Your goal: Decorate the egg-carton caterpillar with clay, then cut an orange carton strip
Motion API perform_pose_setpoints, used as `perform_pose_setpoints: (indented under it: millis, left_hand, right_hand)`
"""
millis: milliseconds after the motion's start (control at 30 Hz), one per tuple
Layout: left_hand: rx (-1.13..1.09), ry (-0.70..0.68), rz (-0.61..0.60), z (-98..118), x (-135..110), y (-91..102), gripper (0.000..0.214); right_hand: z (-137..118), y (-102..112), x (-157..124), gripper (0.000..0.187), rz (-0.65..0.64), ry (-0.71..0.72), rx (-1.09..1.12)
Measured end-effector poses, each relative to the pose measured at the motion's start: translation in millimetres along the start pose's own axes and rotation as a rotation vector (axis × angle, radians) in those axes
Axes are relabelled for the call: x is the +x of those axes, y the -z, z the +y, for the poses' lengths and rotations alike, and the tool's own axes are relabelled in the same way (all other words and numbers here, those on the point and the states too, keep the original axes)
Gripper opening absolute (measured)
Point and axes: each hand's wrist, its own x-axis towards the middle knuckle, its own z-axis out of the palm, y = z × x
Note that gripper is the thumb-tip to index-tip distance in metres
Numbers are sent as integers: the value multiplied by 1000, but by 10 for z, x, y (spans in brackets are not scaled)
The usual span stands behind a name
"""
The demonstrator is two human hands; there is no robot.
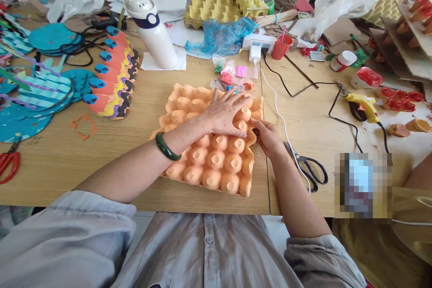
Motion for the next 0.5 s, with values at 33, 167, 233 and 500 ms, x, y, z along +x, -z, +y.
perform_pose_setpoints:
  millis: [33, 167, 233, 500]
  left_hand:
    - [0, 10, -4, 6, -3, -9, 112]
    - [-7, -4, 4, -17, -15, -24, 112]
    - [-10, -29, 28, -52, -31, -32, 107]
    - [21, -65, 116, -96, -107, -47, 94]
  right_hand:
    - [0, -4, -10, 38, 5, -8, -4]
    - [-5, 0, -69, 43, -13, 25, -88]
    - [-9, 11, -90, 46, -64, 65, -87]
    - [-45, 58, -67, 46, -143, 60, 3]
